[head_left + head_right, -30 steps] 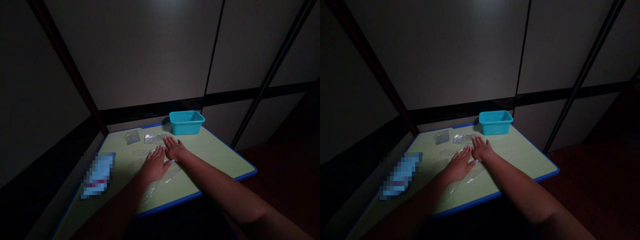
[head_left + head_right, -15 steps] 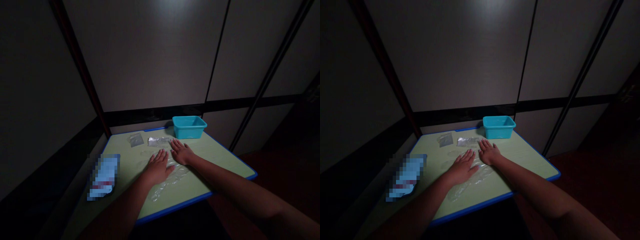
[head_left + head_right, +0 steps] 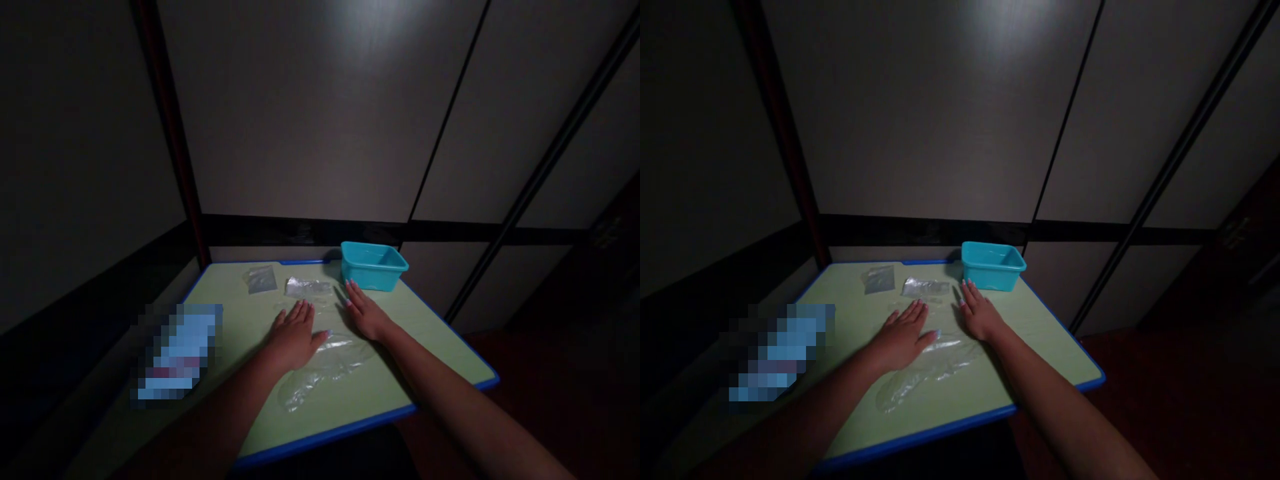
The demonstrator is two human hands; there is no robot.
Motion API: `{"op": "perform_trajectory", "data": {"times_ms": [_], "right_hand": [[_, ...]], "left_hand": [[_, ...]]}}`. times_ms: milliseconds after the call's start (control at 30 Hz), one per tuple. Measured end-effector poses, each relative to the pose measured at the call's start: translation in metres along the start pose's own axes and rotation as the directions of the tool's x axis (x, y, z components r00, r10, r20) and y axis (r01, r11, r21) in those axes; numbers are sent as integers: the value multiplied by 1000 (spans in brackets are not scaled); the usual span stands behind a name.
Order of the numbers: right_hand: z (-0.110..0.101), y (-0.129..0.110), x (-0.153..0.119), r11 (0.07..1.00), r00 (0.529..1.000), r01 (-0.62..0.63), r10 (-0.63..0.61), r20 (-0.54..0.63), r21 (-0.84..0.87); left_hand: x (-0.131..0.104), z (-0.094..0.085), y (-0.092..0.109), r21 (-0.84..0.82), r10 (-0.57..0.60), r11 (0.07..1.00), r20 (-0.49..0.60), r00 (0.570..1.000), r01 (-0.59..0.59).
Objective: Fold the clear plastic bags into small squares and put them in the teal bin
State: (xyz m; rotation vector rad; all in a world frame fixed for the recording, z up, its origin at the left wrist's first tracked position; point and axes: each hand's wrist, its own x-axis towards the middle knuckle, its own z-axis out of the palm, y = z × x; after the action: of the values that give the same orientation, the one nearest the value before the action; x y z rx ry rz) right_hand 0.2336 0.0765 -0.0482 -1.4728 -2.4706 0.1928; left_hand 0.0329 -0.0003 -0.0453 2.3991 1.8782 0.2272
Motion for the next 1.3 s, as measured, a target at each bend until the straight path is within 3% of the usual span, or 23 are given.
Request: {"op": "perform_trajectory", "data": {"times_ms": [100, 167, 233, 333, 467, 633, 800, 867, 933, 1033, 1133, 1300], "right_hand": [[-8, 0, -3, 988, 980, 145, -134, -149, 62], [-14, -4, -7, 974, 967, 208, -191, -168, 85], [-16, -11, -12, 960, 962, 263, -253, -99, 95], [-15, -19, -16, 947, 943, 308, -316, 103, 94], [-12, -17, -13, 961, 919, 272, -274, 282, 47], [-13, -4, -9, 990, 944, 138, -134, 301, 9], [-12, -1, -10, 995, 952, 95, -86, 293, -15], [-12, -2, -10, 996, 954, 93, -83, 287, -19], [-12, -4, -11, 994, 953, 108, -98, 287, -18], [-13, -9, -12, 989, 954, 147, -139, 265, -8], [-12, -16, -13, 985, 959, 175, -169, 227, -8], [-12, -27, -17, 968, 929, 250, -235, 285, -20]], "left_hand": [[2, -2, 3, -14, 18, 1000, -69, 997, -19], [3, -4, 3, -21, 10, 1000, -87, 996, -12], [3, -3, 1, -26, -15, 1000, -74, 997, 13], [4, 2, -3, -25, -35, 999, 0, 999, 35], [3, 4, -5, -7, -28, 1000, 76, 997, 28], [1, -2, -1, 39, -74, 997, 115, 991, 70], [-2, -6, 4, 11, -118, 993, 68, 991, 117], [-5, -9, 10, -24, -55, 998, 40, 998, 56], [-10, -13, 17, -67, 88, 994, 23, 996, -86], [-16, -19, 29, -110, 266, 959, 42, 963, -260], [-19, -23, 35, -131, 315, 943, 45, 948, -307], [-20, -23, 38, -165, 350, 924, 6, 937, -344]]}}
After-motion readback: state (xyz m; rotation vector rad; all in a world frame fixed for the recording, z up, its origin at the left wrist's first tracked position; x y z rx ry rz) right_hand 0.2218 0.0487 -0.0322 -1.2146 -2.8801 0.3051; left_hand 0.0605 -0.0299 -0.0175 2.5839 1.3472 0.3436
